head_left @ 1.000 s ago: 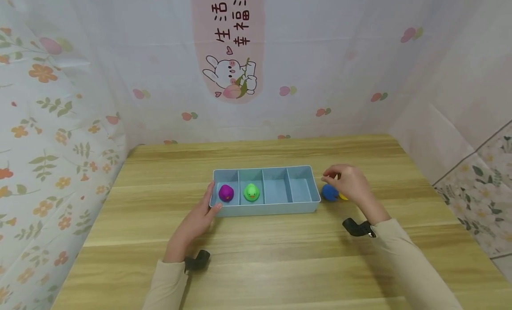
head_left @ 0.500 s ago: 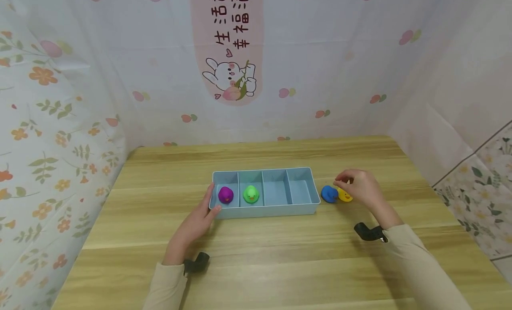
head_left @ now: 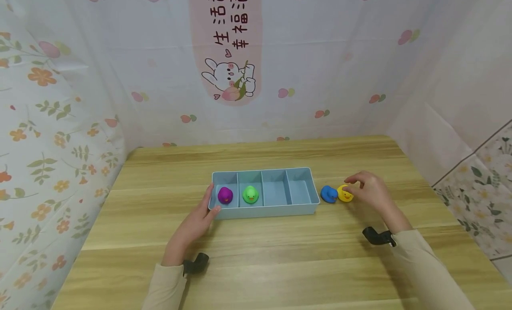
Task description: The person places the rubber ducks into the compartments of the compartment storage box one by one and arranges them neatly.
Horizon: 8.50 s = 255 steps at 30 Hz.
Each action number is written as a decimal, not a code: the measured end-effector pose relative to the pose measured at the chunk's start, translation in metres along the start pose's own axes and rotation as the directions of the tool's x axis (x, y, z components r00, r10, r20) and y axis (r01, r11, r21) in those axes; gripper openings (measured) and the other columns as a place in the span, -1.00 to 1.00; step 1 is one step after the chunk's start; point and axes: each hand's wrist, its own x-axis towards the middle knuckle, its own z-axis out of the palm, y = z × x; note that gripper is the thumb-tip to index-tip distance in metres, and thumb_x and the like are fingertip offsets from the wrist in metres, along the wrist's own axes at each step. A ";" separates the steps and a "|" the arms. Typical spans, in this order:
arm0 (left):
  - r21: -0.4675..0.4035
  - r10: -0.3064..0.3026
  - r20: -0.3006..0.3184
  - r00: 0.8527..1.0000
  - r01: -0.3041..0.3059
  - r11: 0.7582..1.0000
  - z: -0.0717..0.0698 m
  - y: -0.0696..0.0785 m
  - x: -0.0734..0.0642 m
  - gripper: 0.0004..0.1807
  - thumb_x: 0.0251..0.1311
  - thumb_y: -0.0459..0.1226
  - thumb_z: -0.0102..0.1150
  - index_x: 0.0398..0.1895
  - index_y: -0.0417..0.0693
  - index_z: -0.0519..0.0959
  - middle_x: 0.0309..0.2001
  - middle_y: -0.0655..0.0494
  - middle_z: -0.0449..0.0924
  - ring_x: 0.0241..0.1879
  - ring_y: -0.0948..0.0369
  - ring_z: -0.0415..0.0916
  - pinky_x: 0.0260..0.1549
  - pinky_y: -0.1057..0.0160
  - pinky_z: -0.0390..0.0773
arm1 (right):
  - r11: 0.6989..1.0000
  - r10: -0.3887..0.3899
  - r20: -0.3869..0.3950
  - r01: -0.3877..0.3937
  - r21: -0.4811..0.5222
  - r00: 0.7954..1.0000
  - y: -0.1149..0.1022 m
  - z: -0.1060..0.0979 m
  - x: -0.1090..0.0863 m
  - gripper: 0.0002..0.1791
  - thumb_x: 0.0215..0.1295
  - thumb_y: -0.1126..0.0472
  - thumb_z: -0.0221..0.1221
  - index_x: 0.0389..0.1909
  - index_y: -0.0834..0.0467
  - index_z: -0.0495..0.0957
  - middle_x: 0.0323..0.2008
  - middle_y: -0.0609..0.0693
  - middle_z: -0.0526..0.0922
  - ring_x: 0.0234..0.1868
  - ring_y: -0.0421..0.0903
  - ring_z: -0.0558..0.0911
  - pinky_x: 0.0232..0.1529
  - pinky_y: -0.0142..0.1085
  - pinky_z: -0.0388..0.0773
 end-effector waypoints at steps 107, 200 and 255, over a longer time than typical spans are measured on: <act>-0.010 -0.022 0.012 1.000 0.022 1.000 -0.002 0.005 -0.002 -0.23 0.45 -0.03 -0.17 0.54 0.14 -0.33 0.50 -0.21 -0.12 0.43 -0.21 -0.02 0.36 -0.21 0.05 | 0.963 -0.171 0.122 0.140 0.231 0.978 -0.115 0.051 0.042 -0.58 0.04 0.20 0.39 -0.03 0.19 0.61 -0.02 0.11 0.63 0.00 0.14 0.52 0.00 0.03 0.50; -0.003 -0.007 0.001 1.000 0.007 1.000 -0.002 0.001 0.000 -0.23 0.45 -0.04 -0.17 0.54 0.11 -0.32 0.51 -0.20 -0.15 0.43 -0.22 -0.03 0.36 -0.22 0.03 | 0.990 -0.141 0.110 0.139 0.023 0.984 -0.083 0.028 0.038 -0.82 0.12 0.16 0.35 -0.26 0.12 0.73 -0.31 -0.02 0.70 -0.53 -0.18 0.39 -0.55 -0.35 0.33; -0.002 0.025 -0.042 0.999 -0.025 1.000 0.001 0.001 -0.003 -0.23 0.45 0.00 -0.19 0.54 0.15 -0.31 0.49 -0.25 -0.10 0.39 -0.28 0.02 0.31 -0.28 0.10 | 0.989 -0.074 0.165 0.051 0.141 0.984 0.019 0.046 0.002 -0.52 0.06 0.18 0.40 0.05 0.15 0.60 -0.06 0.12 0.63 -0.21 -0.04 0.49 -0.21 -0.26 0.42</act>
